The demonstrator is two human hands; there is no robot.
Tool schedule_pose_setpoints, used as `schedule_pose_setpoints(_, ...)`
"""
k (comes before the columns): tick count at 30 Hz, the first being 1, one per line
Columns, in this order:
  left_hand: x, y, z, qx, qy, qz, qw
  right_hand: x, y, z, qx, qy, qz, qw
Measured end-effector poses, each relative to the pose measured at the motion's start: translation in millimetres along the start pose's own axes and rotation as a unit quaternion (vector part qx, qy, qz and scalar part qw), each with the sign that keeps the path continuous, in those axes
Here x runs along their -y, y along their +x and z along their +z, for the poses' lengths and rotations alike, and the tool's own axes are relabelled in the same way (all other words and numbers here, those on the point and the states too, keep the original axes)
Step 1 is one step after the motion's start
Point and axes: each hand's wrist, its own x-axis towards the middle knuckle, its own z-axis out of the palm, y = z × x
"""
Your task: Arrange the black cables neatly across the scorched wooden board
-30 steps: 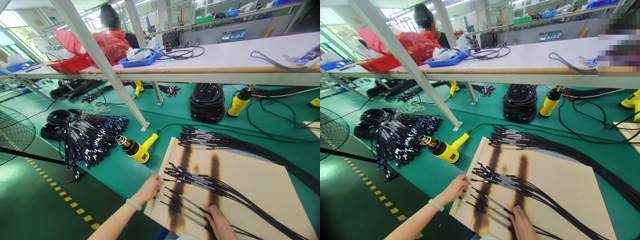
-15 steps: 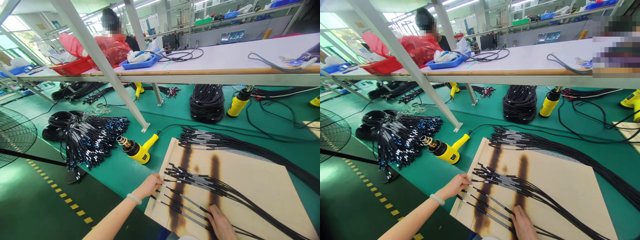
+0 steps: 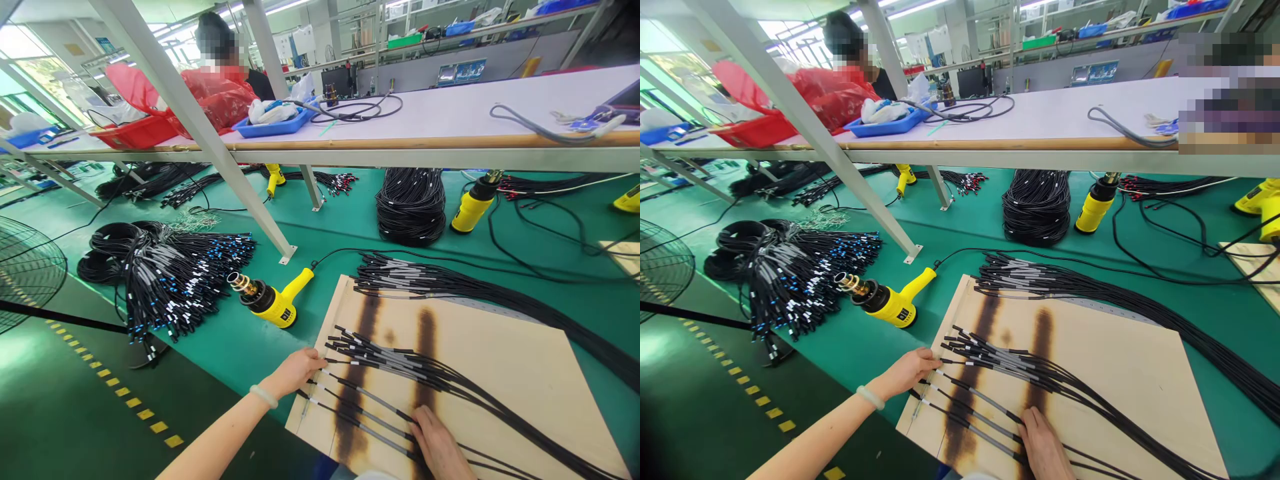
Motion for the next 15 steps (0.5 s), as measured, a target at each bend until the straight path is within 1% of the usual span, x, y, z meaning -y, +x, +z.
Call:
schedule_pose_setpoints(5,-7.1,2.0,1.1,0.008,0.092,0.004,0.996,-1.9,-2.6,-6.7,-0.033,-0.021,-0.038,0.999)
schedule_pose_setpoints(11,-14.4,2.8,-1.4,0.031,0.145,0.001,0.989,-8.7,-8.2,-26.7,-0.021,-0.060,-0.075,0.995)
schedule_pose_setpoints(15,-15.9,3.2,-1.1,0.034,0.164,-0.004,0.986,-12.5,-11.2,-29.8,-0.008,-0.060,-0.075,0.995)
